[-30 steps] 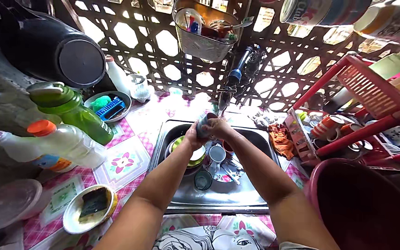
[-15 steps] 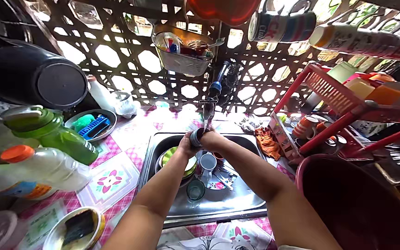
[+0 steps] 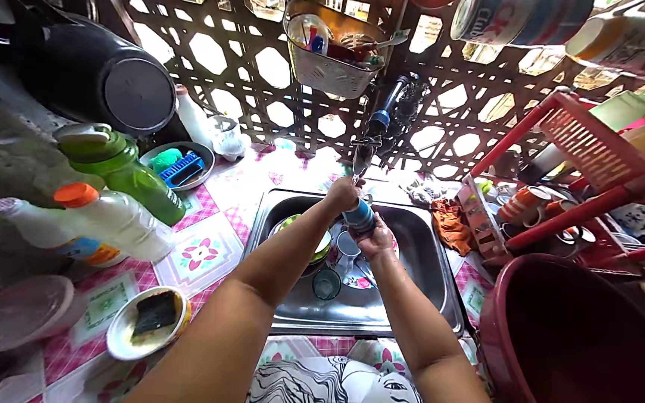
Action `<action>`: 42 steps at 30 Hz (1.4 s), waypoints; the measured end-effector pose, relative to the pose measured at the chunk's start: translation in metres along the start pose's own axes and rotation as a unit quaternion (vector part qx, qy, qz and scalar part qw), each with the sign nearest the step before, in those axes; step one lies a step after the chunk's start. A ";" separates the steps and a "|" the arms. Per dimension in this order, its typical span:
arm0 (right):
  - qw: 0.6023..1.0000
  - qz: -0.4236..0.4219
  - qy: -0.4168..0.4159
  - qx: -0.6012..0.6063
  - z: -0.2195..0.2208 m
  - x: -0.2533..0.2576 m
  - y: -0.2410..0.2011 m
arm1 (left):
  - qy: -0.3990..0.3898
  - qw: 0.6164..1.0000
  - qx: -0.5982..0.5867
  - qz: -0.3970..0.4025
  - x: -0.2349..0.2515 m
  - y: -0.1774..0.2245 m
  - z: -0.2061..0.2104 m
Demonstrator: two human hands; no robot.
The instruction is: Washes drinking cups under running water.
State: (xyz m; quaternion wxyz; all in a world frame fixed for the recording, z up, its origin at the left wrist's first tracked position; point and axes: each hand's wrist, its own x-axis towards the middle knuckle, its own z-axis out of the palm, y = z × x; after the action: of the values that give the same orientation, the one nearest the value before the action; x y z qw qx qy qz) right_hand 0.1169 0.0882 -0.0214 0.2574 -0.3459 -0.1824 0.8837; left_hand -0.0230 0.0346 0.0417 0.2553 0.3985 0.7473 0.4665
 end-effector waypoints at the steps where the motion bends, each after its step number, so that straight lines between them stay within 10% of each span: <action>1: 1.000 -0.004 -0.010 -0.010 -0.003 0.002 -0.002 | -0.021 0.999 0.039 0.007 0.001 0.008 0.001; 5: 0.980 -0.072 -0.094 -0.162 -0.003 0.004 -0.010 | -0.121 0.972 0.199 -0.012 0.008 0.020 -0.005; 10: 0.915 -0.192 -0.128 -0.331 0.014 0.008 -0.011 | -0.031 0.991 0.123 -0.051 0.007 0.005 -0.011; 18: 0.605 -0.394 -0.120 -0.681 0.046 0.007 -0.001 | 0.189 0.956 -0.182 -0.135 -0.012 -0.028 0.005; 22: 0.615 -0.386 -0.121 -0.677 0.060 0.001 -0.004 | 0.241 0.934 -0.252 -0.078 -0.040 -0.039 0.020; 25: 0.615 -0.368 -0.139 -0.683 0.066 -0.011 -0.014 | 0.178 0.878 -0.431 -0.108 -0.043 -0.055 0.025; 31: 0.409 -0.506 -0.287 -0.703 0.047 -0.009 -0.023 | 0.041 0.709 -0.691 -0.132 -0.053 -0.070 0.032; 34: 0.484 -0.322 -0.244 -0.776 0.057 -0.021 -0.034 | 0.087 0.724 -0.673 -0.128 -0.049 -0.071 0.035; 38: 0.782 -0.085 -0.118 -0.606 0.070 -0.012 -0.034 | 0.144 0.826 -0.544 -0.039 -0.037 -0.076 0.032; 40: 0.788 -0.087 -0.095 -0.602 0.075 -0.014 -0.031 | 0.144 0.837 -0.526 -0.037 -0.035 -0.073 0.027; 42: 0.658 -0.139 -0.153 -0.724 0.080 -0.010 -0.035 | 0.102 0.835 -0.533 -0.092 -0.034 -0.068 0.020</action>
State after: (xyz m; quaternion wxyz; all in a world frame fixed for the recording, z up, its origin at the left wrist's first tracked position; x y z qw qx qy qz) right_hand 0.0777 0.0987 0.0565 0.0137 -0.2534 -0.8472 0.4667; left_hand -0.0136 -0.0006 -0.0273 0.3922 0.0808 0.4382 0.8048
